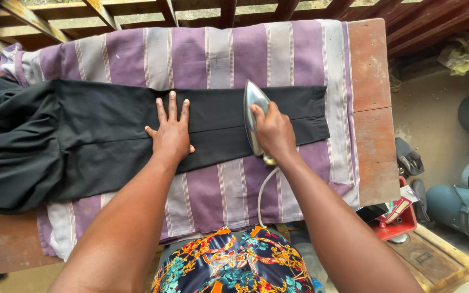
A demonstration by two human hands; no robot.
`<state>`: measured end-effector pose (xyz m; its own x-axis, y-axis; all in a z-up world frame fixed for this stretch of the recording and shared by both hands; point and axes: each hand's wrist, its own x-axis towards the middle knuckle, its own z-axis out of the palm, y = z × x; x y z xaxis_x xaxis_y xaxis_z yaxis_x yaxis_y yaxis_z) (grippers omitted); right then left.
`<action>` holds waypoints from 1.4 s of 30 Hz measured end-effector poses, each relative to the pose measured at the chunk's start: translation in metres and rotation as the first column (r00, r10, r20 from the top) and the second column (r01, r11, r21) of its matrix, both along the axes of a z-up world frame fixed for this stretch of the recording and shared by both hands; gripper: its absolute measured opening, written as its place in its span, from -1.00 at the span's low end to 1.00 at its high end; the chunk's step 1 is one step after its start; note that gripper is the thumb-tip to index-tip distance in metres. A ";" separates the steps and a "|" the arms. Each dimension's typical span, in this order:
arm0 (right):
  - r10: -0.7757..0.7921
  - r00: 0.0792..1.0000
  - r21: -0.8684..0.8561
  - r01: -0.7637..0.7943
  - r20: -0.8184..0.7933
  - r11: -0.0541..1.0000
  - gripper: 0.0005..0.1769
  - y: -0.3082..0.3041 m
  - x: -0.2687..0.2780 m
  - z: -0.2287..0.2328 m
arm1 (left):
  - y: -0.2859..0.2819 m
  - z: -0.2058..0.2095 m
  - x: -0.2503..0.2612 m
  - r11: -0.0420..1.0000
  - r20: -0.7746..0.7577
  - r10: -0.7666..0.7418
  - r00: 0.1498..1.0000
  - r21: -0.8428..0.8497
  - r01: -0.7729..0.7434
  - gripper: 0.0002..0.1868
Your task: Iron a pair of dark trousers using an electric iron on an improvised ironing surface.
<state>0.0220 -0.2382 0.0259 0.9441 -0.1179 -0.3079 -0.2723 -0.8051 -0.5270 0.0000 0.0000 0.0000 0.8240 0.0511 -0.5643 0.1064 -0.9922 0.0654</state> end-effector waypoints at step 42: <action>-0.235 0.941 -0.015 0.245 0.245 0.969 -0.51 -0.149 0.017 -0.054 | -0.021 -0.007 -0.028 0.964 0.453 0.048 0.890 -0.254 0.078 -0.37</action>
<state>0.0392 -0.3871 -0.0285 0.9313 -0.3584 -0.0651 -0.3303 -0.7554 -0.5659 -0.0277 -0.0211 -0.0065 0.9907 -0.0592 -0.1223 -0.0118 -0.9342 0.3565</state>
